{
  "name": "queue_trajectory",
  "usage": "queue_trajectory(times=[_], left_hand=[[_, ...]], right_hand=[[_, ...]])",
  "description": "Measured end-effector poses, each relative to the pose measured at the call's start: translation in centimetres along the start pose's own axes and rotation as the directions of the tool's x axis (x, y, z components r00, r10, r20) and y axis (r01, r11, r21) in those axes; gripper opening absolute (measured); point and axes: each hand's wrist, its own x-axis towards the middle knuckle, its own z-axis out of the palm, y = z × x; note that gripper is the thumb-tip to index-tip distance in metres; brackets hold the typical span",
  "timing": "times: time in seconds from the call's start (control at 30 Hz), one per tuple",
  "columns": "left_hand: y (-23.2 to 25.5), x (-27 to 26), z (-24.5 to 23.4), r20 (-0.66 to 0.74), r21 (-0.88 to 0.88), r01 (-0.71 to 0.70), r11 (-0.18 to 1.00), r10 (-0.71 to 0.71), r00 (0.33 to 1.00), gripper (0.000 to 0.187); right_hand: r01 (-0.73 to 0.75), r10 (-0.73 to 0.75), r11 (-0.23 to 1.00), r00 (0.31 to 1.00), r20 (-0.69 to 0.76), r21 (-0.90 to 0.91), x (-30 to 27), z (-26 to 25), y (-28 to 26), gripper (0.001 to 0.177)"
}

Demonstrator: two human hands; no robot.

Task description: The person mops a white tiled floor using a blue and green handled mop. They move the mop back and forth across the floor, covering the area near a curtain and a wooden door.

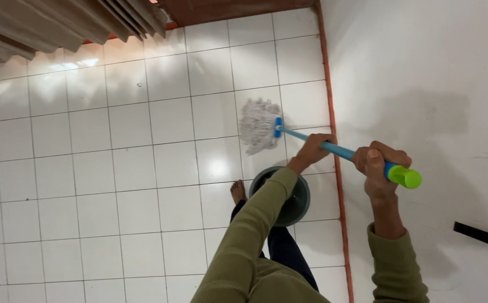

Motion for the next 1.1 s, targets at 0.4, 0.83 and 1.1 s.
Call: queue_trajectory(times=[0.4, 0.83, 1.1], left_hand=[[0.4, 1.1, 9.6, 0.177, -0.147, -0.079, 0.986, 0.105, 0.979, 0.019], [3.7, -2.3, 4.6, 0.417, 0.012, -0.005, 1.0, -0.001, 0.909, 0.029], [2.0, -5.9, -5.2, 0.445, 0.167, 0.031, 0.985, -0.104, 0.889, 0.021]], right_hand=[[-0.066, 0.048, 0.928, 0.997, -0.058, -0.368, -3.1, -3.4, -3.4, 0.043], [-0.125, 0.143, 0.985, 0.976, -0.162, 0.119, -8.1, -5.5, 0.5, 0.059], [-0.108, 0.125, 0.989, 0.973, -0.192, 0.098, -6.9, 3.1, -0.3, 0.037]])
